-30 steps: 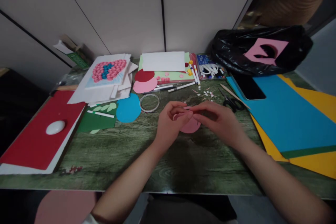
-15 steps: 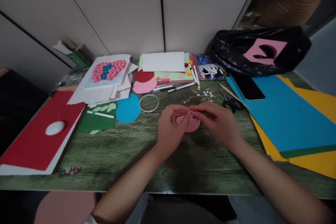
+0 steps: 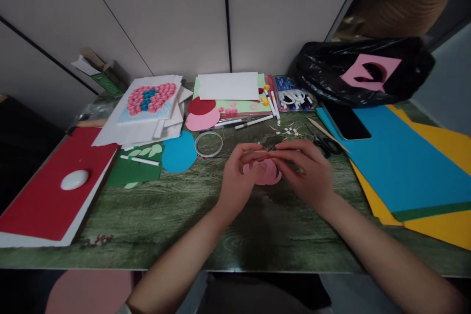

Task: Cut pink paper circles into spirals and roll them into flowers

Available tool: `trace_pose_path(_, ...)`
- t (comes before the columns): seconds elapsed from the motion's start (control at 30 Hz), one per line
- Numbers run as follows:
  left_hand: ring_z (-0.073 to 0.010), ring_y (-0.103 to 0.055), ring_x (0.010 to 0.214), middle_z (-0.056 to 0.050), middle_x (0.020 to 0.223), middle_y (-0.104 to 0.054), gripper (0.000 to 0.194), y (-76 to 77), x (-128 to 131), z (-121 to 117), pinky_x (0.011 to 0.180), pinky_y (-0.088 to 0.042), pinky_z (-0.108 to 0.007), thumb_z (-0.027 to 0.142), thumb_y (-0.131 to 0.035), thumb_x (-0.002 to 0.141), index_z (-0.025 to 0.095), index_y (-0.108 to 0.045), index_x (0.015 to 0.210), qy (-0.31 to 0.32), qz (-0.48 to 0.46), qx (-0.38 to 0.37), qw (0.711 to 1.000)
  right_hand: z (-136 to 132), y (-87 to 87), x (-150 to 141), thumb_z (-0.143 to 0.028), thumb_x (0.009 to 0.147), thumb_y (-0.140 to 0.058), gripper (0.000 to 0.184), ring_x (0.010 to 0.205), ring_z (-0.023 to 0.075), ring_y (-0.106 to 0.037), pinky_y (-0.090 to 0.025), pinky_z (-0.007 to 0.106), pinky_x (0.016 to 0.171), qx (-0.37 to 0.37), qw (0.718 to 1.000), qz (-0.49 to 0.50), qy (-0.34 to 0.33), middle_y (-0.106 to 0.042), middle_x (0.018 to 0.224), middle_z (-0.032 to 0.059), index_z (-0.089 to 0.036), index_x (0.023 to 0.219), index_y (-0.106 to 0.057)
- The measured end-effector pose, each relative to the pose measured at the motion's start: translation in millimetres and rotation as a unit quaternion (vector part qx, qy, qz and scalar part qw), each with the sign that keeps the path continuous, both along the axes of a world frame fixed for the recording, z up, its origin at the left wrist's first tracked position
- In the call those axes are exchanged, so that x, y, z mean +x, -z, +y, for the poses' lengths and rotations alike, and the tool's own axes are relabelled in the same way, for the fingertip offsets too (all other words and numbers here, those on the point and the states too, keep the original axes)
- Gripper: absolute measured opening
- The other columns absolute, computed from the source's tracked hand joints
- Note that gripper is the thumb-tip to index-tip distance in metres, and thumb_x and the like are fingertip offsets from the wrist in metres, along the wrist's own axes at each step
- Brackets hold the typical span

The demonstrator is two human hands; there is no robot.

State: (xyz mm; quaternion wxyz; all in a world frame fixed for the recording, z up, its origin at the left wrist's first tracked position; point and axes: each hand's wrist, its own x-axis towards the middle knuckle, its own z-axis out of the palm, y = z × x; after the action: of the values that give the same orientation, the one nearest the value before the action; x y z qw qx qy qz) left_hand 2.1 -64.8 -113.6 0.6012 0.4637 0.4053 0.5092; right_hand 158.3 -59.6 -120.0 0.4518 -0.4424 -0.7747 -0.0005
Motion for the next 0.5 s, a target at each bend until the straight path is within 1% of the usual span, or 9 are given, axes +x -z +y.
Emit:
trace_pose_path(0.17,-0.0137,-0.061,0.083,-0.002,0.087,-0.067,0.024,2.9,-0.5,4.1,0.075,-0.045,-0.025,0.013,-0.062,0.073,0.019,-0.056,0.095,0.036,-0.049,-0.038,0.997,0.9,-1.3,0.0,-0.018,0.078,-0.062,0.012,0.088,0.0172,-0.059,-0.049,0.034,0.078,-0.003,1.000,-0.011,-0.015,-0.061,0.090,0.0030,-0.023,0.090,-0.062)
trace_pose_path(0.37,-0.0123,-0.059,0.079,-0.002,0.082,-0.064,0.031,1.2,-0.4,5.8,0.071,-0.043,-0.023,0.017,-0.071,0.066,0.017,-0.058,0.094,0.054,-0.048,-0.060,0.996,0.9,-2.5,2.4,-0.019,0.078,-0.062,0.008,0.086,0.0172,-0.058,-0.049,0.033,0.075,-0.011,0.999,-0.032,-0.030,-0.060,0.088,0.0021,-0.023,0.083,-0.058)
trace_pose_path(0.5,-0.0125,-0.058,0.079,-0.002,0.084,-0.064,0.033,2.4,-1.4,6.5,0.070,-0.043,-0.024,0.018,-0.072,0.065,0.018,-0.058,0.095,0.078,-0.051,-0.061,0.994,1.7,-1.4,5.3,-0.019,0.078,-0.063,0.008,0.086,0.0163,-0.058,-0.048,0.032,0.075,-0.010,0.997,-0.047,-0.059,-0.060,0.090,0.0025,-0.022,0.082,-0.056)
